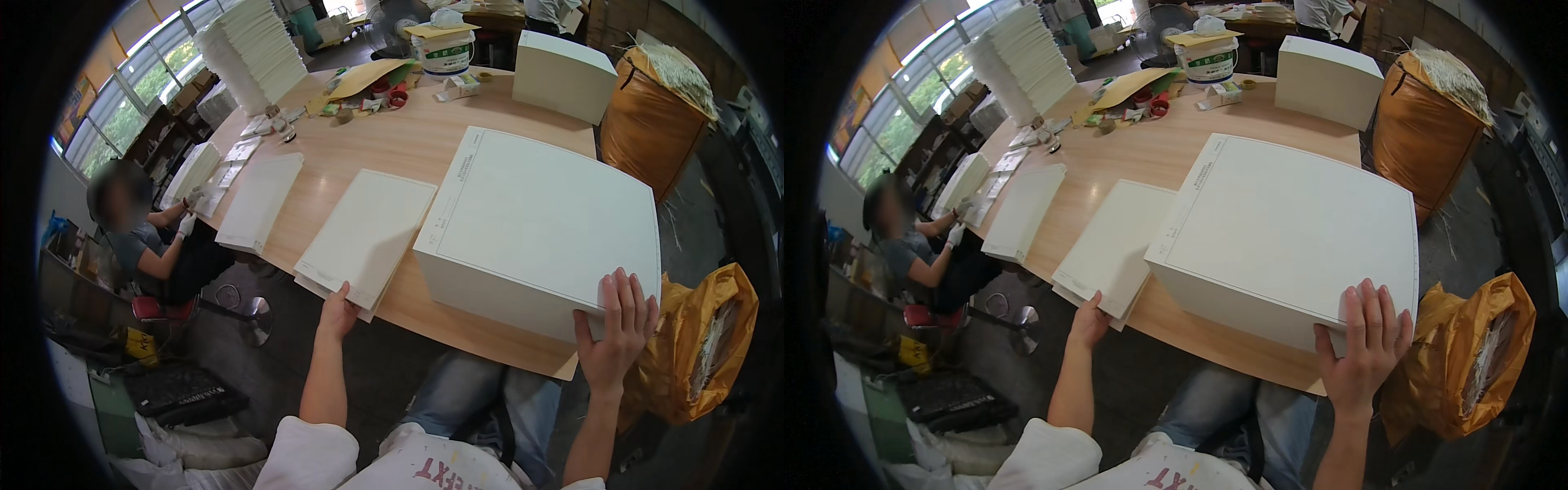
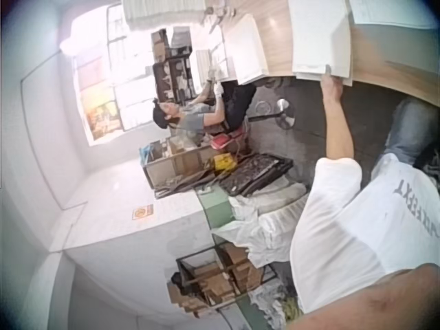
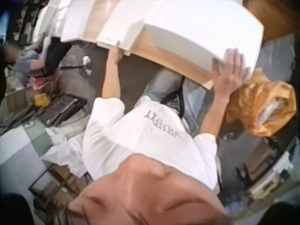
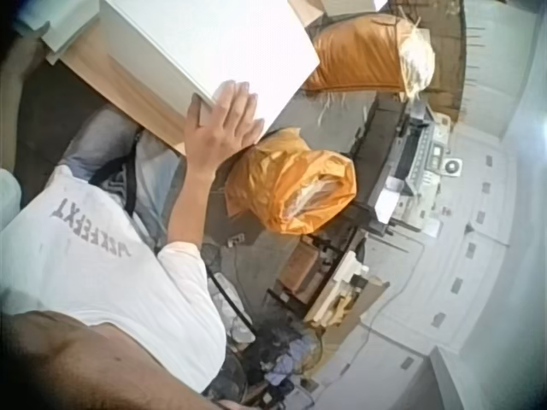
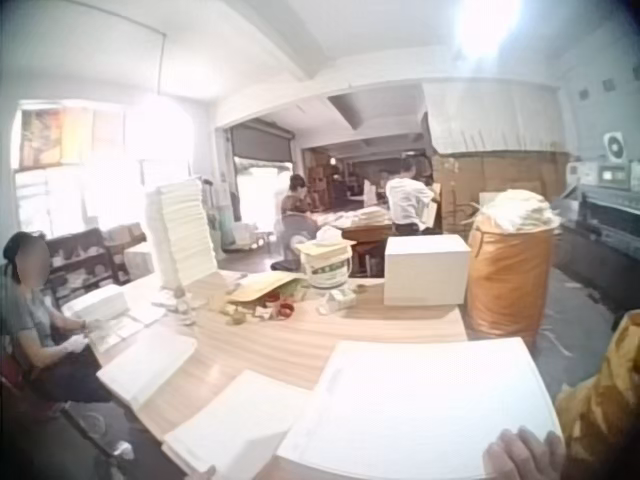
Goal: The person repeatedly picks up white rectangular paper blocks from a table, opens them to flip through the pages, and places them back down. The action is performed one at a time in a repetitive loop.
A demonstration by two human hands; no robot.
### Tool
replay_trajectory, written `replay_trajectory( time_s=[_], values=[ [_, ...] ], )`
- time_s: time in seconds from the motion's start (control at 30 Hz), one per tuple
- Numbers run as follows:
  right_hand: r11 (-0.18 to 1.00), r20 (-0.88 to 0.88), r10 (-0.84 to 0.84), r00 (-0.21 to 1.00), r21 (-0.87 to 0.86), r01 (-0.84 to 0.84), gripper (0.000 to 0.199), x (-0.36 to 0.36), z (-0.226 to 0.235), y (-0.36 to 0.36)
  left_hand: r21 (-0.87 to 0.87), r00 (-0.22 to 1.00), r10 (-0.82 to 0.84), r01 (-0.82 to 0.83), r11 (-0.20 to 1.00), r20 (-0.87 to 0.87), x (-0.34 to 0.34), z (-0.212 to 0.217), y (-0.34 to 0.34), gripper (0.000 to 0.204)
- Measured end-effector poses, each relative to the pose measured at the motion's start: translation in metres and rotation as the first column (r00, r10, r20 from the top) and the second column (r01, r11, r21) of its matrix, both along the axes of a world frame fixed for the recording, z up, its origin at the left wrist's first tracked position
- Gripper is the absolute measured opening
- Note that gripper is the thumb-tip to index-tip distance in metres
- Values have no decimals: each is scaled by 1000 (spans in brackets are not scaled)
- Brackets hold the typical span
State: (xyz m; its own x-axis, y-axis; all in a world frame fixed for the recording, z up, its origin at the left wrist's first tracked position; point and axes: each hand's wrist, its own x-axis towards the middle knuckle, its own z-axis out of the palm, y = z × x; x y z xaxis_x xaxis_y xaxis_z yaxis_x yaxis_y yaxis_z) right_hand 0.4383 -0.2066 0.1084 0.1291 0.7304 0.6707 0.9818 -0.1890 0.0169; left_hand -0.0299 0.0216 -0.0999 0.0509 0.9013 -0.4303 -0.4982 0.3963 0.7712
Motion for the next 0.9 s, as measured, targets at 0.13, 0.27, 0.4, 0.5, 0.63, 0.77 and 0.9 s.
replay_trajectory(
  time_s=[0.13, 0.27, 0.4, 0.5, 0.63, 0.77, 0.9],
  values=[
    [1000, -2, -2, 1000, 3, 2, 55, 0, 1, 0, -7, 1000, -10, 10, 1000, 3, 1, 0, 4, 45],
    [1000, -6, 6, 1000, 10, -6, 55, 0, 0, 0, -7, 999, -33, 33, 999, 12, -4, -3, 4, 46],
    [1000, -11, 4, 1000, 12, -4, 55, 1, -1, -1, -31, 997, -63, 61, 998, -35, 0, 6, 3, 49],
    [1000, -12, 3, 1000, 4, -3, 56, 1, -1, -2, -83, 989, -123, 116, 990, -80, 1, 16, 1, 51],
    [991, -124, 99, 987, 97, -87, 56, 4, 6, -13, -280, 873, -343, 253, 926, -346, -42, 41, 3, 47],
    [954, -461, 126, 878, 300, 21, 46, 38, -9, -51, -180, 447, -275, 243, 953, -851, -52, 98, 18, 35],
    [907, -889, 278, 365, 368, 205, 29, 61, -25, -52, 494, 686, 92, 416, 764, -722, 91, 213, 20, 20]
  ],
)
